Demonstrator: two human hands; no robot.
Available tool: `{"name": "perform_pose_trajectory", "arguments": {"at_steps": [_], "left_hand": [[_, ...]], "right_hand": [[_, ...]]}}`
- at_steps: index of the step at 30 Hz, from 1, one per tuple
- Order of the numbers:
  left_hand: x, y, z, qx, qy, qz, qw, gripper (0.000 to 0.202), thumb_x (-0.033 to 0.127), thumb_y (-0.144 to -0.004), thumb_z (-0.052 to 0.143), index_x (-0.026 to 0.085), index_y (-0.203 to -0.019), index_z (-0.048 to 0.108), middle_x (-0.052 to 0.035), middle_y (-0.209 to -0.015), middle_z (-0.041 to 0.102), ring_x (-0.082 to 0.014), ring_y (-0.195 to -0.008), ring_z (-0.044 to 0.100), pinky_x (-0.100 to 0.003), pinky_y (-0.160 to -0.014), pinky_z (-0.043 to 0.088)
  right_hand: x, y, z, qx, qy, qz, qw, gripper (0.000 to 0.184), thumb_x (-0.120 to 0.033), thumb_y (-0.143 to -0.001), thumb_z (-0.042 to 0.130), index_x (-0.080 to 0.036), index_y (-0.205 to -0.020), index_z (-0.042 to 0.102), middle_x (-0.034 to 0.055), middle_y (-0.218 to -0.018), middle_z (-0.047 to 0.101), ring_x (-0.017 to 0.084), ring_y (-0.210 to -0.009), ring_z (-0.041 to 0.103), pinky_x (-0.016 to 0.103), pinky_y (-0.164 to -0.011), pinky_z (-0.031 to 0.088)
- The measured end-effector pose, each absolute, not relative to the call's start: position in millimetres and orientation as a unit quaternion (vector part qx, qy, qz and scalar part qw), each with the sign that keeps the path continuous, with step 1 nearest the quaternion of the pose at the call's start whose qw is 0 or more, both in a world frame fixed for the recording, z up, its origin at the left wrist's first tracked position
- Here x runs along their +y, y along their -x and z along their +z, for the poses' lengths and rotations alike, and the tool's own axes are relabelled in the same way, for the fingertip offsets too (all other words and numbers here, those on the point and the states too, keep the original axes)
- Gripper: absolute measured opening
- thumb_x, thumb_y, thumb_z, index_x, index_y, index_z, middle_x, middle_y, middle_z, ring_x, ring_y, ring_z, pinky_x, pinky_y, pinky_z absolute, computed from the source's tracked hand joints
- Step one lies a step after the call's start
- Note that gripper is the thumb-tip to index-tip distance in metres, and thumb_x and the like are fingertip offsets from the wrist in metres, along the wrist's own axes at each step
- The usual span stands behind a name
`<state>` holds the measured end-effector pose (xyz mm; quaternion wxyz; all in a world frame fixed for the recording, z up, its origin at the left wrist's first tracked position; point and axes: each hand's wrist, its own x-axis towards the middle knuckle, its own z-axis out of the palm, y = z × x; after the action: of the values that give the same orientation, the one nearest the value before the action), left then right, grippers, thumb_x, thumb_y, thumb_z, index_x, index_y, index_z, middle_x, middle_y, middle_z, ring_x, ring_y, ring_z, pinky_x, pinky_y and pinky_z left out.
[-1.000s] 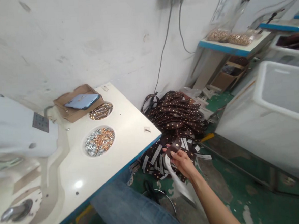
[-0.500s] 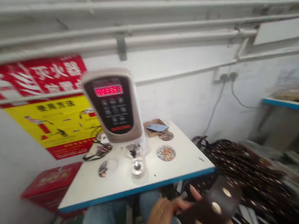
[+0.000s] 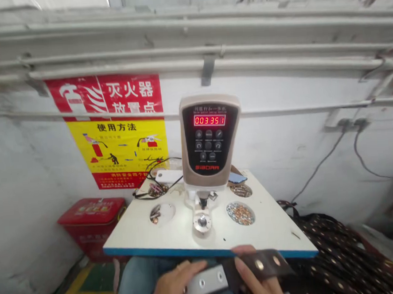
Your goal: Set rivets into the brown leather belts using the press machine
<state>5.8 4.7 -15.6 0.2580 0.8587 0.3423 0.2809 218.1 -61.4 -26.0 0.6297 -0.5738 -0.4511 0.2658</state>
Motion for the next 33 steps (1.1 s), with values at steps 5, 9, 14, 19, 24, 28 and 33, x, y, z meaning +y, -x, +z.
{"name": "perform_pose_trajectory", "arguments": {"at_steps": [5, 9, 14, 19, 24, 28, 33], "left_hand": [[50.5, -8.9, 13.0, 0.374, -0.858, 0.296, 0.191, 0.048, 0.045, -0.079, 0.072, 0.023, -0.120, 0.066, -0.0054, -0.095, 0.073, -0.0199, -0.084, 0.069, -0.026, -0.077, 0.057], [87.3, -7.5, 21.7, 0.379, -0.869, 0.278, 0.155, 0.047, 0.041, -0.081, 0.070, 0.024, -0.124, 0.063, -0.0039, -0.095, 0.072, -0.0191, -0.085, 0.068, -0.025, -0.075, 0.054], [105.1, -3.0, 0.9, 0.369, -0.885, 0.248, 0.139, 0.051, 0.051, -0.083, 0.065, 0.024, -0.126, 0.061, -0.0039, -0.098, 0.072, -0.0203, -0.088, 0.068, -0.024, -0.073, 0.053], [105.7, -3.2, 0.2, 0.317, -0.892, 0.299, 0.122, 0.059, 0.059, -0.086, 0.053, 0.018, -0.129, 0.059, -0.0081, -0.099, 0.071, -0.0202, -0.087, 0.067, -0.026, -0.075, 0.053], [113.6, -11.4, 17.2, 0.333, -0.891, 0.274, 0.144, 0.056, 0.054, -0.084, 0.062, 0.019, -0.128, 0.060, -0.0090, -0.106, 0.070, -0.0223, -0.094, 0.066, -0.029, -0.081, 0.051], [115.7, -15.8, 14.6, 0.349, -0.895, 0.230, 0.155, 0.054, 0.050, -0.082, 0.066, 0.023, -0.128, 0.059, -0.0071, -0.108, 0.070, -0.0220, -0.093, 0.067, -0.028, -0.079, 0.052], [111.2, -13.2, -3.4, 0.317, -0.906, 0.246, 0.134, 0.053, 0.045, -0.086, 0.064, 0.023, -0.133, 0.054, -0.0048, -0.106, 0.069, -0.0179, -0.092, 0.067, -0.022, -0.076, 0.050]], "right_hand": [[-5.5, -219.5, -11.3, -0.455, 0.565, 0.295, 0.622, 0.033, -0.053, -0.082, 0.061, -0.021, -0.091, 0.065, 0.0045, -0.078, 0.064, 0.022, -0.069, 0.060, 0.033, -0.063, 0.052], [35.5, -216.7, -5.0, -0.464, 0.531, 0.335, 0.625, 0.031, -0.050, -0.083, 0.061, -0.021, -0.091, 0.060, 0.0029, -0.079, 0.062, 0.020, -0.069, 0.058, 0.032, -0.063, 0.050], [43.1, -218.8, -11.0, -0.474, 0.536, 0.376, 0.589, 0.032, -0.052, -0.082, 0.060, -0.021, -0.091, 0.058, -0.0012, -0.068, 0.057, 0.018, -0.062, 0.056, 0.031, -0.062, 0.047], [39.7, -220.9, -4.5, -0.455, 0.549, 0.379, 0.590, 0.033, -0.052, -0.082, 0.060, -0.021, -0.092, 0.058, -0.0010, -0.069, 0.057, 0.018, -0.061, 0.056, 0.031, -0.062, 0.047], [48.5, -227.0, 7.7, -0.452, 0.552, 0.352, 0.606, 0.031, -0.050, -0.078, 0.065, -0.021, -0.087, 0.058, 0.0012, -0.073, 0.059, 0.018, -0.066, 0.056, 0.030, -0.059, 0.047], [46.7, -233.9, -2.0, -0.456, 0.558, 0.363, 0.590, 0.032, -0.049, -0.079, 0.064, -0.020, -0.091, 0.059, 0.0033, -0.083, 0.061, 0.016, -0.064, 0.055, 0.029, -0.057, 0.047], [38.3, -235.0, -14.0, -0.475, 0.575, 0.351, 0.567, 0.031, -0.050, -0.084, 0.059, -0.021, -0.095, 0.059, -0.0020, -0.066, 0.055, 0.017, -0.061, 0.056, 0.032, -0.064, 0.049]]}}
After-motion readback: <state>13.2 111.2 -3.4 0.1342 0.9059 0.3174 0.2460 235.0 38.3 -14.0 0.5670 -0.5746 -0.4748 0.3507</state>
